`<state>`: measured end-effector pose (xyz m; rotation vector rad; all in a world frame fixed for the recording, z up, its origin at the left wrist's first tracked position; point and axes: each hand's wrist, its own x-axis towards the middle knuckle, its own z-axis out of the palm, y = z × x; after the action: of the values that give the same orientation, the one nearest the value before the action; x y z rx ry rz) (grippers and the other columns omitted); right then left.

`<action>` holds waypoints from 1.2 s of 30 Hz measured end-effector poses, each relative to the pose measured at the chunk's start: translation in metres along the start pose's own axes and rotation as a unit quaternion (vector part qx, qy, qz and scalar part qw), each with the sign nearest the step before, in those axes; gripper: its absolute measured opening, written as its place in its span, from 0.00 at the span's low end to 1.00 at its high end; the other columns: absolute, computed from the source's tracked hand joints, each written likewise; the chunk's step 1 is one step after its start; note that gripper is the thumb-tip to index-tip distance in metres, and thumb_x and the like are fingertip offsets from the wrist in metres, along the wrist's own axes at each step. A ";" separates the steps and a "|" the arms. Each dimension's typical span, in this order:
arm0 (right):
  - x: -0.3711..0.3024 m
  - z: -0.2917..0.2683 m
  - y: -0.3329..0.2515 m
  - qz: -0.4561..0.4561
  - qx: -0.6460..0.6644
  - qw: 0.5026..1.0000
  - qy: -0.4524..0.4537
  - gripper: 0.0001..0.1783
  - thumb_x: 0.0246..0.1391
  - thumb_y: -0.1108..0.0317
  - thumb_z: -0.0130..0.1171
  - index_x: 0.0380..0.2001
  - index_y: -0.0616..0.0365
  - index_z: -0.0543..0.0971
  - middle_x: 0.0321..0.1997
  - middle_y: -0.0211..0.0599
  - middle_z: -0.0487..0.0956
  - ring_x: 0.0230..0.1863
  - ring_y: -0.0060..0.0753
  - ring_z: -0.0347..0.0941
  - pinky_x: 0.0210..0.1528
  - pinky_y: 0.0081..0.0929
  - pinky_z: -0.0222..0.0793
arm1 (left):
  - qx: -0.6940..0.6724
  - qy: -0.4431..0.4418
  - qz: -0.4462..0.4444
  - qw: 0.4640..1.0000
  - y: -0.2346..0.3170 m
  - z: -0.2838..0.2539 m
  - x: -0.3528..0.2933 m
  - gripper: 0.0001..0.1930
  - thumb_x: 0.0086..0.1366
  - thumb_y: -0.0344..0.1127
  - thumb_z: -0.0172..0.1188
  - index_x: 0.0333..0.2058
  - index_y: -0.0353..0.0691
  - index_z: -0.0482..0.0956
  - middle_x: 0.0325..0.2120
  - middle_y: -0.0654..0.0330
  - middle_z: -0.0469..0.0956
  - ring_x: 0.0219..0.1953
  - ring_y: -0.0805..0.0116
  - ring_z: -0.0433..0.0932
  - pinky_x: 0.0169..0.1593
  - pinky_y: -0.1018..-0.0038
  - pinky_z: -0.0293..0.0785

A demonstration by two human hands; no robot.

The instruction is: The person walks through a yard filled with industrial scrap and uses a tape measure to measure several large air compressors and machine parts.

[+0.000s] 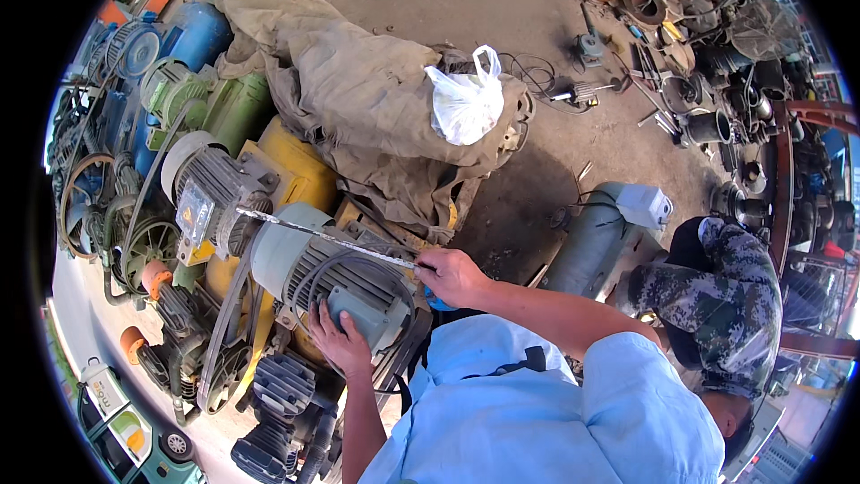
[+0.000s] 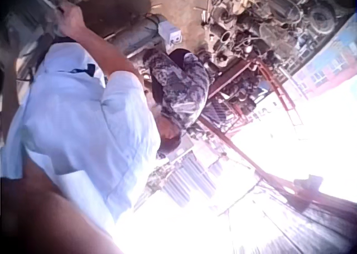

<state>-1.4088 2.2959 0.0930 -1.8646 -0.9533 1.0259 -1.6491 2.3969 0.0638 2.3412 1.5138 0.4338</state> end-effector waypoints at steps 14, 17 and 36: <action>0.001 -0.125 0.046 0.154 0.211 0.946 0.192 0.10 0.58 0.66 0.53 0.33 0.63 0.76 0.23 0.32 0.75 0.25 0.21 0.67 0.29 0.26 0.66 | 0.058 -0.016 0.003 0.998 0.007 0.002 -0.005 0.27 0.68 0.50 0.40 0.54 0.33 0.68 0.56 0.42 0.63 0.58 0.43 0.62 0.59 0.52 0.56; 0.036 -0.175 0.090 0.133 0.226 0.922 0.286 0.11 0.58 0.66 0.52 0.30 0.63 0.76 0.22 0.28 0.74 0.24 0.18 0.65 0.28 0.23 0.64 | 0.103 -0.017 -0.005 0.995 0.016 0.002 -0.001 0.29 0.69 0.53 0.37 0.55 0.34 0.68 0.55 0.42 0.65 0.56 0.43 0.64 0.58 0.53 0.57; -0.001 -0.426 0.157 0.151 0.325 0.784 0.507 0.08 0.59 0.67 0.52 0.35 0.62 0.75 0.29 0.33 0.77 0.27 0.22 0.70 0.31 0.20 0.68 | -0.090 -0.169 0.123 0.974 0.286 0.122 0.089 0.22 0.60 0.33 0.57 0.52 0.33 0.69 0.57 0.43 0.62 0.59 0.44 0.60 0.60 0.55 0.57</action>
<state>-0.9931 2.1142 0.1094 -1.5952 0.3308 0.2835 -1.3288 2.3551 0.0810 2.3199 0.9941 0.2039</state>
